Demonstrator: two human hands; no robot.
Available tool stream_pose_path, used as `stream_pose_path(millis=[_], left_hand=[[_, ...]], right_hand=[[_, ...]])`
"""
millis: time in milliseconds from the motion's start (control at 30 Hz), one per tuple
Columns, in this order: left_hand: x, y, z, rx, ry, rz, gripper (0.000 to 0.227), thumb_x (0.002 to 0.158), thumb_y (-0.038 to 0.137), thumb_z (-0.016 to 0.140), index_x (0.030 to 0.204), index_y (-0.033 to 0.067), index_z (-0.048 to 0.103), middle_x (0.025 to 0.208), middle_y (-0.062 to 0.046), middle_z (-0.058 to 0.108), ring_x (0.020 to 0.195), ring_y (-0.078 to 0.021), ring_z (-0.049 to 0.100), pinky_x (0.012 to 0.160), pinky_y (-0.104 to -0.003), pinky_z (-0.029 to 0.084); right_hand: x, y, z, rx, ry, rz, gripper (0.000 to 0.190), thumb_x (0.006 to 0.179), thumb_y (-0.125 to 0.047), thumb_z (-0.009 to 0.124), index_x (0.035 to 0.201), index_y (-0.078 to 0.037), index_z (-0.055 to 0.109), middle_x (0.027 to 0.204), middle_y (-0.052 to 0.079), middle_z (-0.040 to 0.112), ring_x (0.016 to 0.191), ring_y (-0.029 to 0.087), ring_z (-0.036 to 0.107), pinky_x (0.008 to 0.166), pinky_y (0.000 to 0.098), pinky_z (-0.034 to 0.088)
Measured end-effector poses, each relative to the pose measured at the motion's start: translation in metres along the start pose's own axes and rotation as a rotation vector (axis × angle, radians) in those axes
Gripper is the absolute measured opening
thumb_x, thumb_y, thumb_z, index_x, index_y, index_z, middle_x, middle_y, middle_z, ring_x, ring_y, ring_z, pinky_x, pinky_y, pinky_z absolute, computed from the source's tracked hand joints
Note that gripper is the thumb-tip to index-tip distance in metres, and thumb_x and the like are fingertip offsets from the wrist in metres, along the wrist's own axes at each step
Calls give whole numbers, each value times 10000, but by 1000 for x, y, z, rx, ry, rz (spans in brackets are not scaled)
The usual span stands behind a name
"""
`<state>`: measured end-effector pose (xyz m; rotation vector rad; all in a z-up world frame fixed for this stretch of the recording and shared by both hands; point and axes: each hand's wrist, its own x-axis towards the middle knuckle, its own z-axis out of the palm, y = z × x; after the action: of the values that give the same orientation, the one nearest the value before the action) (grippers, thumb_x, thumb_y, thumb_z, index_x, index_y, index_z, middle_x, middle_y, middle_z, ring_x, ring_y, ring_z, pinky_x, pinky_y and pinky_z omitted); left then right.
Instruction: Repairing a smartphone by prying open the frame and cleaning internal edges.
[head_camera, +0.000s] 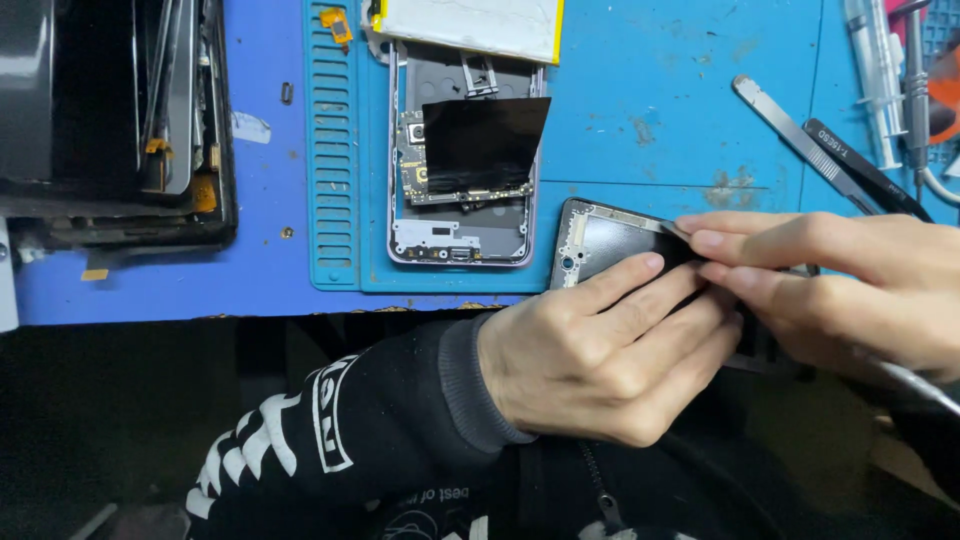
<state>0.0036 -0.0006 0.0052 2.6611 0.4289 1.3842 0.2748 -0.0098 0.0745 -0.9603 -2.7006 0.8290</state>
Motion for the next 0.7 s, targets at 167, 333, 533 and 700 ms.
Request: stream_pose_path(millis=[167,333,533,700], left_hand=[[-5,-1,2,-1,5,7,237,967,174,659,1116,19,759,1196,-109,718,1182,-240,686,1075,-343,534],[-3,0,1,-22,32,-16,266,889,199,639,1049,20,756,1123,-118,727,1105,-238,700,1035,-339,545],[-15,2,7,-87,-67,5,252,941,147,612,1092,4,755,1091,-144,720,1061,-292,706,1079,-417,559],[-5,-2,-2,10,61,-9,298,848,208,612,1020,8,752,1060,-132,728,1001,-234,707,1004,-347,560]], right_hand=[[-5,1,5,31,75,135,277,893,-40,681,1158,-65,607,1178,106,667,1279,356,705,1133,511,566],[20,-4,3,-88,-37,-93,512,766,-127,713,1235,32,581,1174,202,654,1229,434,667,998,509,576],[54,-19,-6,-142,2,-86,391,745,-69,719,1103,54,623,1058,222,668,1096,434,704,891,474,598],[47,-20,13,-92,151,58,189,857,23,716,1007,-6,605,1009,173,657,1091,386,731,992,511,608]])
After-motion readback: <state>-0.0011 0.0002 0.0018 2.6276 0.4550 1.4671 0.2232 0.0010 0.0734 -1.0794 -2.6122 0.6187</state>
